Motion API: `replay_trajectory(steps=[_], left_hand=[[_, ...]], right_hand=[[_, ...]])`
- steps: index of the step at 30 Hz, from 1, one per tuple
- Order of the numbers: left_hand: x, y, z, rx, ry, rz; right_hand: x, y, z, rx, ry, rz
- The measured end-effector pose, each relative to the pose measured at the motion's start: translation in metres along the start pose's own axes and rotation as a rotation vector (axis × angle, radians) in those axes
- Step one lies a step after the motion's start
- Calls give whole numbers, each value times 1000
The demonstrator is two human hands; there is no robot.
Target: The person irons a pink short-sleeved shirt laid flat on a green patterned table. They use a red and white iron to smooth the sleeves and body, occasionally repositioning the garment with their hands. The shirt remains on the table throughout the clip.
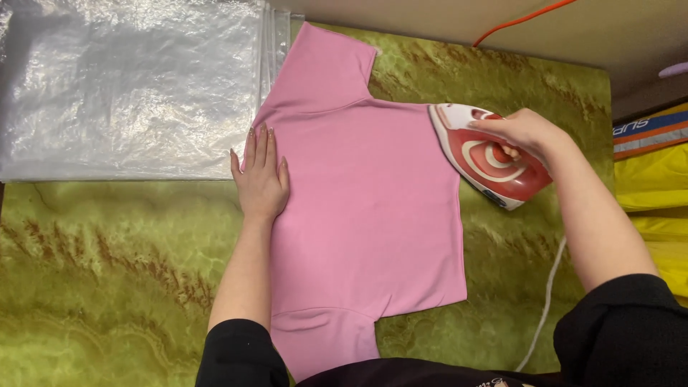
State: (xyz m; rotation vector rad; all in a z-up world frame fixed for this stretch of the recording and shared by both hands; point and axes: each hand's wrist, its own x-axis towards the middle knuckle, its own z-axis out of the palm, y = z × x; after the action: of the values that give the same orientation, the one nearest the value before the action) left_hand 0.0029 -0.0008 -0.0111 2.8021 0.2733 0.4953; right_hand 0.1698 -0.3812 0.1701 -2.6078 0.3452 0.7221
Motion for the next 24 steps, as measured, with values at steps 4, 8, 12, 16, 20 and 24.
replay_trajectory(steps=[4,8,12,16,20,24], left_hand=[[0,1,-3,-9,3,-6],[1,4,-11,-9,-43,-12],[2,6,-12,6,-54,-10],[0,4,-5,-2,-51,-8],[2,2,-5,-1,-46,-7],[-1,2,-5,13,-45,11]], right_hand=[[3,26,-16,-3,41,37],[-39,-16,-25,-257,76,129],[-66,-59,-13,-245,17,29],[-73,-112,32,-337,-82,-183],[-65,-150,96,-436,-239,-371],[-65,-155,123,-443,-257,-416]])
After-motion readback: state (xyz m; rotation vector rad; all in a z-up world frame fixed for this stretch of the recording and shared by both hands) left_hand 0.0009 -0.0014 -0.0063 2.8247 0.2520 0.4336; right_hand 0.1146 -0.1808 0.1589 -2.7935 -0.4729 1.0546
